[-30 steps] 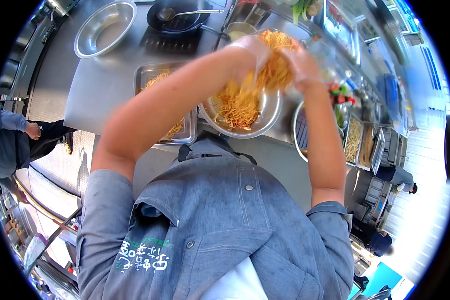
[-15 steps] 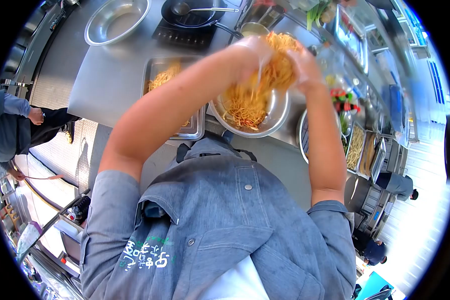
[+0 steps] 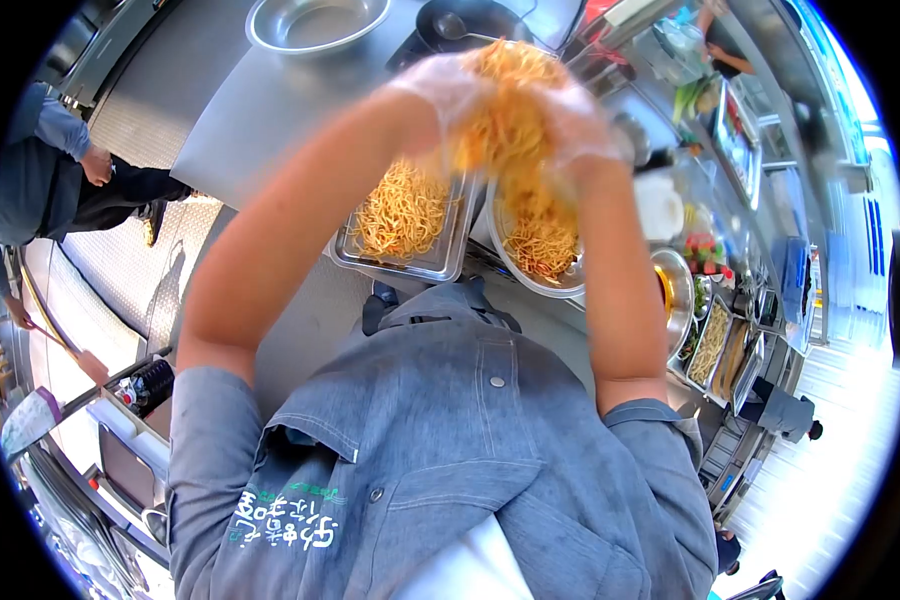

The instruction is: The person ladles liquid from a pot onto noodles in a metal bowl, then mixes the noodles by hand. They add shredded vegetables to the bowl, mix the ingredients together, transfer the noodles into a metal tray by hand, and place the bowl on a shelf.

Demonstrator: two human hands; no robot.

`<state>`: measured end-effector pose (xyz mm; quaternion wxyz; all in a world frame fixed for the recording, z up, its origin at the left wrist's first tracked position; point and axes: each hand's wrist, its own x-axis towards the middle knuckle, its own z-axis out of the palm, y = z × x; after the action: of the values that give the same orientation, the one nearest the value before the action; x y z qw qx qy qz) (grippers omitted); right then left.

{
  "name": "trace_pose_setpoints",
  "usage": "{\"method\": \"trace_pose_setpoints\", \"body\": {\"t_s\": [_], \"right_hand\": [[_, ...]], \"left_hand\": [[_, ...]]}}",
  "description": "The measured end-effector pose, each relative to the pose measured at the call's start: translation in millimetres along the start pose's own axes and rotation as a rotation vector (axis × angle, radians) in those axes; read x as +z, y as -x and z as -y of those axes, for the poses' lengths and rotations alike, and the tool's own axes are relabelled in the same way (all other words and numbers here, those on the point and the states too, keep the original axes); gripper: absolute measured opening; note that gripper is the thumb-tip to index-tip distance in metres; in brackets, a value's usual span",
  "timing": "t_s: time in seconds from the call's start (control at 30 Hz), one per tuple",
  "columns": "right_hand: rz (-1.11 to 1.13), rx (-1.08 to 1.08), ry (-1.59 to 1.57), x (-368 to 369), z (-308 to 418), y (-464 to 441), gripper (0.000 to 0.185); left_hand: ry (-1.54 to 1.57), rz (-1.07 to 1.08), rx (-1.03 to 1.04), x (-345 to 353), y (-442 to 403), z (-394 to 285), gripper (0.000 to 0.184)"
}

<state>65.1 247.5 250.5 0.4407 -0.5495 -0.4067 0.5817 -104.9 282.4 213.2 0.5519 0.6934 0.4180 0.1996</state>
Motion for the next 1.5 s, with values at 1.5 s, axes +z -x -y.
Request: {"method": "trace_pose_setpoints", "body": {"t_s": [1.5], "right_hand": [[-0.039, -0.446, 0.938, 18, -276, -21, 0.040]], "left_hand": [[-0.319, -0.272, -0.454, 26, -82, 226, 0.044]]}}
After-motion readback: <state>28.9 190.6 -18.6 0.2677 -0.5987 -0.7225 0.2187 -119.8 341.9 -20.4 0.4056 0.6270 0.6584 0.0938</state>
